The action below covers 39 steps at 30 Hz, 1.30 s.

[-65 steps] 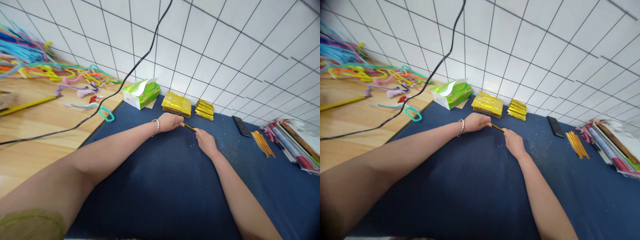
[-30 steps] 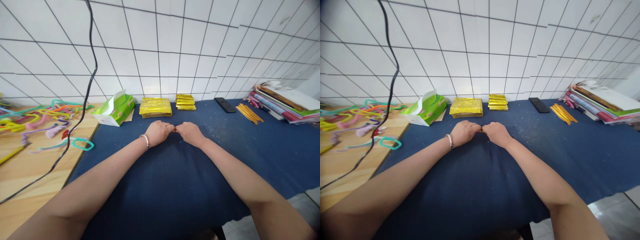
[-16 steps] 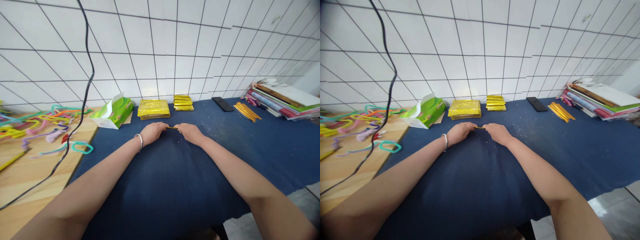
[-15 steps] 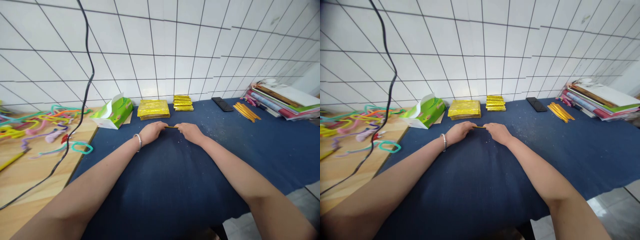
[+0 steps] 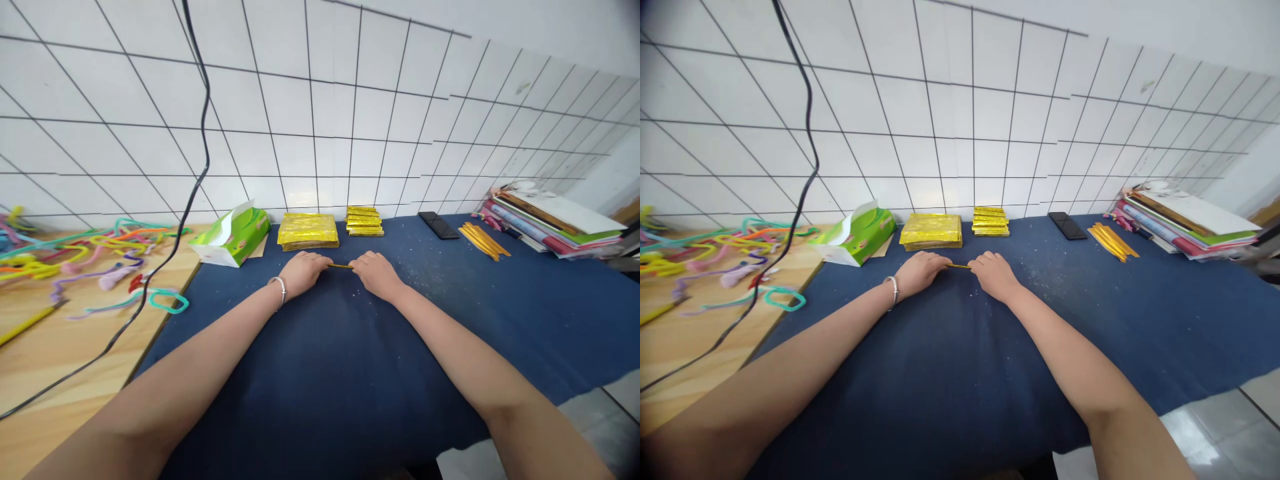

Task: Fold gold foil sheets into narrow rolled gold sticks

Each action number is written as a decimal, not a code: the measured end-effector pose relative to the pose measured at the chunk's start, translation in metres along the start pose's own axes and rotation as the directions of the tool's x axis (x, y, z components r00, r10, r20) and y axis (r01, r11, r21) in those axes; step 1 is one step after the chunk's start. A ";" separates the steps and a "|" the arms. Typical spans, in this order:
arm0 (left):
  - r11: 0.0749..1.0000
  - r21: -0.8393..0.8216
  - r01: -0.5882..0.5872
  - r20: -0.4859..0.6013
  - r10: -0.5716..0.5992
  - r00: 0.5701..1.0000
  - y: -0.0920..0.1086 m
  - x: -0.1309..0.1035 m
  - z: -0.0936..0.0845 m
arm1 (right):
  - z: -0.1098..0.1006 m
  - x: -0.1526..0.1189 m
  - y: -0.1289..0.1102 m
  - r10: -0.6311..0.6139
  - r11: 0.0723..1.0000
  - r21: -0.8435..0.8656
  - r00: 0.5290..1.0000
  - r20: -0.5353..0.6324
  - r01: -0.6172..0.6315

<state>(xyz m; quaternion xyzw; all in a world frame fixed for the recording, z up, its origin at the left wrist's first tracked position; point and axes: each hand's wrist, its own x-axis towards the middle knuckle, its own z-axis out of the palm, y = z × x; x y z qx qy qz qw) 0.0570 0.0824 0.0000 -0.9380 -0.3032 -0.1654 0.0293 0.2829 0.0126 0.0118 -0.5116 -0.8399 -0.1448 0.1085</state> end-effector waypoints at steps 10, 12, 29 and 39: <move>0.996 0.041 -0.082 -0.006 0.082 0.997 0.026 0.008 -0.004 | 0.002 0.004 -0.016 -0.034 0.998 -0.059 0.999 0.001 0.034; 0.995 0.058 -0.076 -0.017 0.077 0.997 0.017 0.006 -0.006 | 0.002 0.003 -0.010 -0.015 0.999 -0.050 1.000 0.014 0.016; 0.987 0.111 -0.114 0.051 0.109 0.993 0.032 0.007 -0.009 | -0.007 0.007 -0.019 -0.080 0.991 -0.103 0.995 0.064 0.086; 0.990 0.119 -0.071 0.068 0.063 0.996 0.036 0.007 -0.014 | -0.010 0.006 -0.023 -0.051 0.992 -0.113 0.996 0.067 0.058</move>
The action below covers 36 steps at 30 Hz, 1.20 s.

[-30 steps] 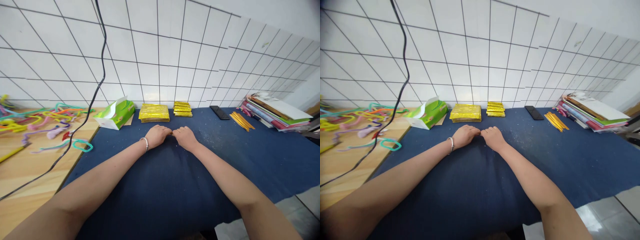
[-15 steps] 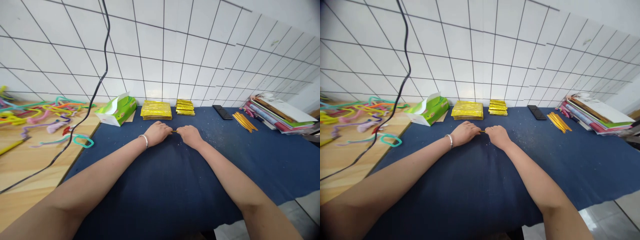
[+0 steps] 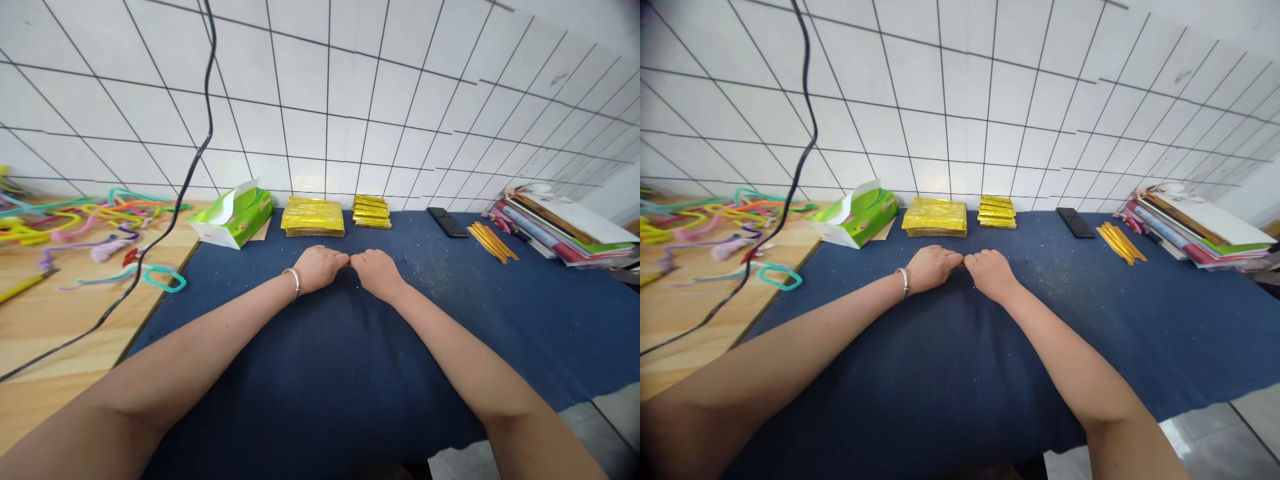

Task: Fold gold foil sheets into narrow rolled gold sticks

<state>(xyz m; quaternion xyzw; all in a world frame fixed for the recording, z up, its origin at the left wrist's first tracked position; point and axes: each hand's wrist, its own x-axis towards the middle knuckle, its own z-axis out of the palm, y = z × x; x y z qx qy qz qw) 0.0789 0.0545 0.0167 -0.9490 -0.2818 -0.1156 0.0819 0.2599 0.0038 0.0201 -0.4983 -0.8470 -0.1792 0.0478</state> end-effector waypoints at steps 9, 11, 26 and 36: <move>0.998 -0.065 0.023 0.043 -0.020 0.999 -0.003 0.001 0.008 | 0.008 0.001 0.009 -0.038 0.999 0.024 0.999 0.028 0.037; 0.988 -0.137 0.069 0.043 -0.064 0.997 -0.007 0.000 0.012 | 0.012 0.000 0.015 -0.031 0.999 0.031 0.999 0.030 0.030; 0.795 -0.532 0.291 -0.030 -0.361 0.932 -0.040 -0.009 0.012 | 0.016 -0.004 0.047 0.335 0.701 0.674 0.942 -0.024 -0.232; 0.362 -0.910 0.203 0.128 -0.220 0.967 0.020 -0.003 -0.004 | -0.014 0.001 0.006 0.553 0.061 0.992 0.831 0.057 -0.109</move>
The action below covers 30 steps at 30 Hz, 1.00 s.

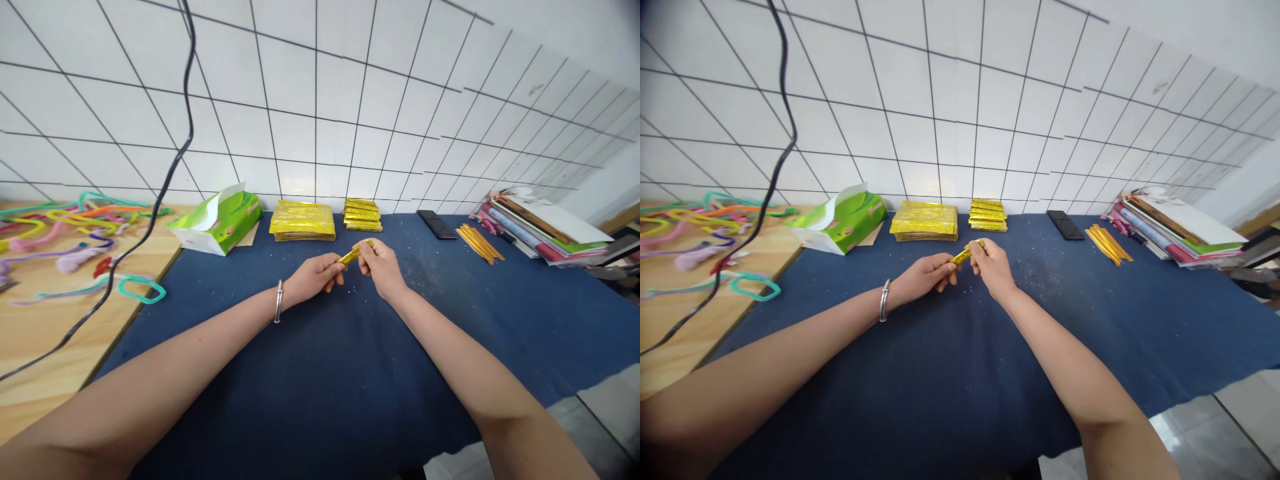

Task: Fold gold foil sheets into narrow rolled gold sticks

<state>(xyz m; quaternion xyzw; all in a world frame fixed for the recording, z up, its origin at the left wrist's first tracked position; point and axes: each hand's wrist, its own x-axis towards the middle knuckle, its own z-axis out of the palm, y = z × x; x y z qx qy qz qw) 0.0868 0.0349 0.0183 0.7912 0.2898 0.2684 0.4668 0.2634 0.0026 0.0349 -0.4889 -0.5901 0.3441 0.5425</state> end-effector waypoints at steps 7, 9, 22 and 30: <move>0.985 0.148 0.092 -0.253 -0.053 0.966 -0.013 0.005 -0.019 | -0.014 0.007 0.011 0.002 0.988 -0.157 0.999 0.038 0.004; 0.983 0.165 0.081 -0.292 -0.030 0.956 -0.019 0.006 -0.025 | -0.018 0.009 0.016 -0.025 0.961 -0.272 0.995 0.094 0.050; 0.943 0.319 0.093 -0.236 -0.016 0.972 -0.029 0.008 -0.044 | -0.028 0.013 0.032 -0.124 0.655 -0.698 0.952 0.279 0.290; 0.636 0.771 -0.018 -0.096 0.143 0.985 -0.023 0.006 -0.027 | -0.019 0.013 0.029 -0.158 0.316 -0.796 0.856 0.491 0.515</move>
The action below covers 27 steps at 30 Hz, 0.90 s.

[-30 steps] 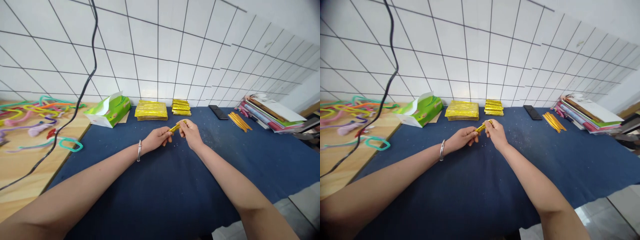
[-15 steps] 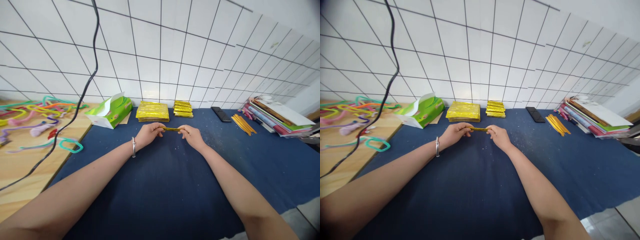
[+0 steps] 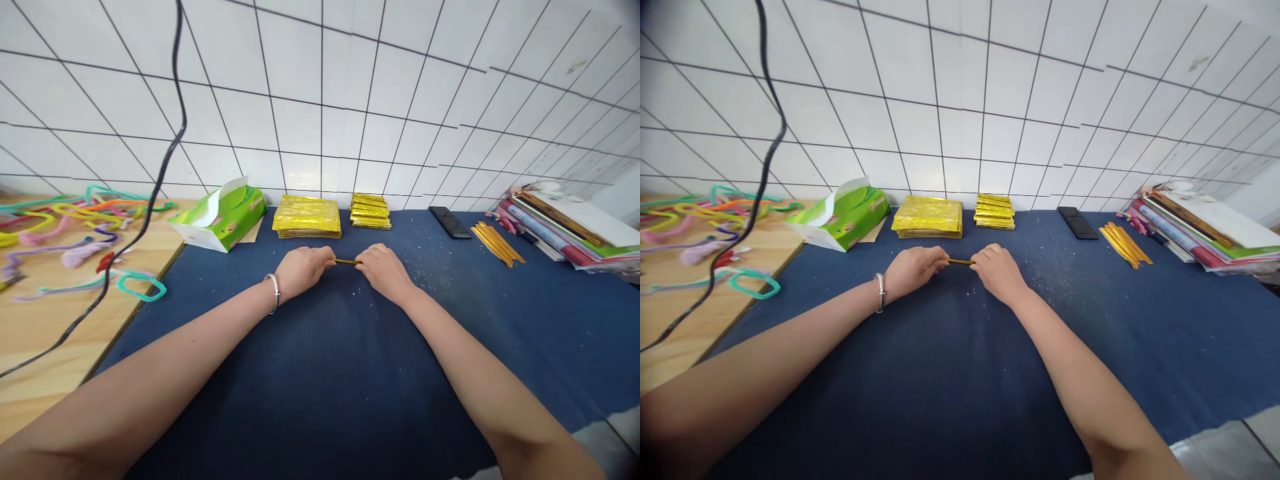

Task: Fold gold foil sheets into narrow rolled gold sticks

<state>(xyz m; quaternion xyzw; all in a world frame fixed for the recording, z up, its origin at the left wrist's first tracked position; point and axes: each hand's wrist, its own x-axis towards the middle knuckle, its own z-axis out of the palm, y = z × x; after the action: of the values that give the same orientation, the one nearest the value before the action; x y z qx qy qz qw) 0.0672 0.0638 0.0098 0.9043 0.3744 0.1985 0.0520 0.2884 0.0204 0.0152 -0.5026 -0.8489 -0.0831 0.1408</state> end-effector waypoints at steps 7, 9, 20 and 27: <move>0.962 0.166 -0.217 0.058 0.210 0.976 0.017 0.000 0.002 | -0.003 0.002 -0.023 -0.078 0.990 -0.111 0.994 0.074 0.086; 0.959 0.171 -0.226 0.045 0.222 0.974 0.013 -0.001 -0.002 | -0.005 0.002 -0.020 -0.072 0.991 -0.104 0.994 0.081 0.080; 0.997 -0.044 -0.063 0.043 0.065 0.997 -0.011 0.000 -0.005 | -0.008 0.001 -0.008 0.031 0.997 -0.080 0.990 0.136 -0.020; 0.987 -0.158 -0.010 0.063 0.020 0.998 -0.014 0.000 -0.009 | -0.005 0.000 -0.006 0.065 0.996 -0.064 0.990 0.128 -0.057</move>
<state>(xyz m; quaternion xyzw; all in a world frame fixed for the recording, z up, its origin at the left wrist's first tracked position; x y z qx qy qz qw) 0.0549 0.0733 0.0151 0.9060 0.3491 0.1986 0.1336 0.2840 0.0159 0.0202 -0.5367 -0.8376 -0.0716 0.0726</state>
